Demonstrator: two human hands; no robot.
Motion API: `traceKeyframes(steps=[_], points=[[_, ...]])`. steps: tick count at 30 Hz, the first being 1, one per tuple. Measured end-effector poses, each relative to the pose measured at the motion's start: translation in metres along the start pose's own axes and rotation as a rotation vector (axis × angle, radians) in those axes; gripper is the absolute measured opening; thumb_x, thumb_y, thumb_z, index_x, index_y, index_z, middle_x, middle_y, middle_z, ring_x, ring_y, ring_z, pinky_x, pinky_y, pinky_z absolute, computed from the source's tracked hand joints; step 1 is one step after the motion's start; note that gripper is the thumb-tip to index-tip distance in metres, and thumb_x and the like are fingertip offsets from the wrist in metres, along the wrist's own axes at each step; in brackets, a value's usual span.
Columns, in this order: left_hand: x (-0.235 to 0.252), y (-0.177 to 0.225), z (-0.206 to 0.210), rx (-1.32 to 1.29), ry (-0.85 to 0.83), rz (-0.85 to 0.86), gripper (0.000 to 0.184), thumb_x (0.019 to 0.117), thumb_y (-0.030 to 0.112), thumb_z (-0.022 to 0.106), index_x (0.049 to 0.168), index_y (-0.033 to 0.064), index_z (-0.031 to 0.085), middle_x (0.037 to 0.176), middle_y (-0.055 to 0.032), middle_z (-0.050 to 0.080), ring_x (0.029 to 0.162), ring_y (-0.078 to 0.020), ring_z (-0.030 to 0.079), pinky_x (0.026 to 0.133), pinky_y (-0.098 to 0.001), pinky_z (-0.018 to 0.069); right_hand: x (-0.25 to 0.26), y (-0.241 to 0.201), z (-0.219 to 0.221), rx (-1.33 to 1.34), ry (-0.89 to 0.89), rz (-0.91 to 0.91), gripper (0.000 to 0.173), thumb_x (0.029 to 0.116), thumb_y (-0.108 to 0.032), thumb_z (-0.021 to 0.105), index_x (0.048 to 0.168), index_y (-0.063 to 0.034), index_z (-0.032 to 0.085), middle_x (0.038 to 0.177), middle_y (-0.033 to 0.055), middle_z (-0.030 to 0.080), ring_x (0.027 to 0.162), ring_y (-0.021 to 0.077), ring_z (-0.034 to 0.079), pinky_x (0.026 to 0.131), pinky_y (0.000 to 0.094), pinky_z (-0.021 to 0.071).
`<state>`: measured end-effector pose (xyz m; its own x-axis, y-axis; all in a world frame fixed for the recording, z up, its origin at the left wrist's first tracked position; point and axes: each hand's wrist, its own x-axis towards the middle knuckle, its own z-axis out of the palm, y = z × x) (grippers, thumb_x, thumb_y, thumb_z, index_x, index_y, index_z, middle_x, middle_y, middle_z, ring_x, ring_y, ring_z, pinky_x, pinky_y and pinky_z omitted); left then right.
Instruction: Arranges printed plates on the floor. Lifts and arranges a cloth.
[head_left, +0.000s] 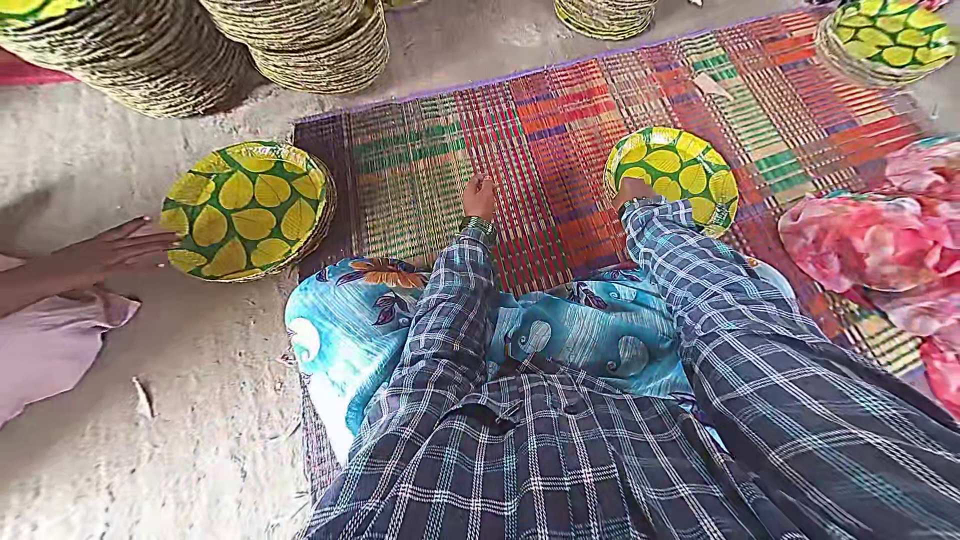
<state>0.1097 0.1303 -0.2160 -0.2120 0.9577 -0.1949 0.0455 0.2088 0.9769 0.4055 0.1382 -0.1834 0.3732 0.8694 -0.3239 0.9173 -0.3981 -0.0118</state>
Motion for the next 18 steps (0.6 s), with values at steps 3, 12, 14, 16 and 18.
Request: traceKeyframes(steps=[3,12,14,16,18], points=[[-0.002,-0.004,-0.003,0.019,0.012,0.012,0.039,0.1100,0.019,0.042,0.141,-0.0019,0.053,0.120,-0.0216,0.067,0.102,-0.0250,0.067,0.094,-0.0410,0.0525,-0.001,0.005,-0.004,0.129,0.097,0.017,0.035,0.0944,-0.014,0.065,0.123,0.0069,0.067,0.132,0.0318,0.063,0.126,0.0489,0.060,0.100,0.0675,0.0477],[-0.030,0.017,-0.015,0.441,0.265,0.447,0.052,0.1080,0.028,0.041,0.150,-0.0014,0.046,0.151,-0.0276,0.048,0.145,-0.0412,0.041,0.122,-0.0487,0.0297,-0.063,-0.047,0.010,-0.050,0.227,-0.842,0.033,0.1016,0.001,0.051,0.133,0.0012,0.064,0.144,0.0255,0.057,0.136,0.0449,0.053,0.109,0.0615,0.0453],[-0.029,0.017,-0.015,0.575,0.091,0.405,0.048,0.1088,0.027,0.040,0.147,0.0005,0.052,0.150,-0.0254,0.051,0.143,-0.0393,0.045,0.121,-0.0505,0.0334,-0.076,-0.059,0.036,-0.244,-0.005,-0.898,0.029,0.0975,0.003,0.058,0.125,0.0026,0.066,0.126,0.0293,0.065,0.120,0.0497,0.062,0.096,0.0668,0.0508],[-0.023,0.002,-0.010,0.709,-0.198,0.305,0.048,0.1105,0.029,0.040,0.148,0.0012,0.051,0.150,-0.0249,0.051,0.144,-0.0401,0.045,0.121,-0.0560,0.0328,-0.072,-0.067,0.055,-0.360,-0.156,-0.989,0.025,0.0983,-0.005,0.063,0.122,-0.0033,0.071,0.120,0.0241,0.069,0.115,0.0458,0.065,0.096,0.0656,0.0512],[-0.019,-0.024,-0.001,0.839,-0.479,0.212,0.052,0.1109,0.035,0.040,0.150,0.0022,0.049,0.151,-0.0263,0.051,0.144,-0.0433,0.044,0.120,-0.0648,0.0285,-0.067,-0.070,0.048,-0.308,-0.158,-0.967,0.027,0.1075,-0.021,0.052,0.123,-0.0057,0.068,0.116,0.0242,0.070,0.111,0.0463,0.067,0.091,0.0686,0.0520]])
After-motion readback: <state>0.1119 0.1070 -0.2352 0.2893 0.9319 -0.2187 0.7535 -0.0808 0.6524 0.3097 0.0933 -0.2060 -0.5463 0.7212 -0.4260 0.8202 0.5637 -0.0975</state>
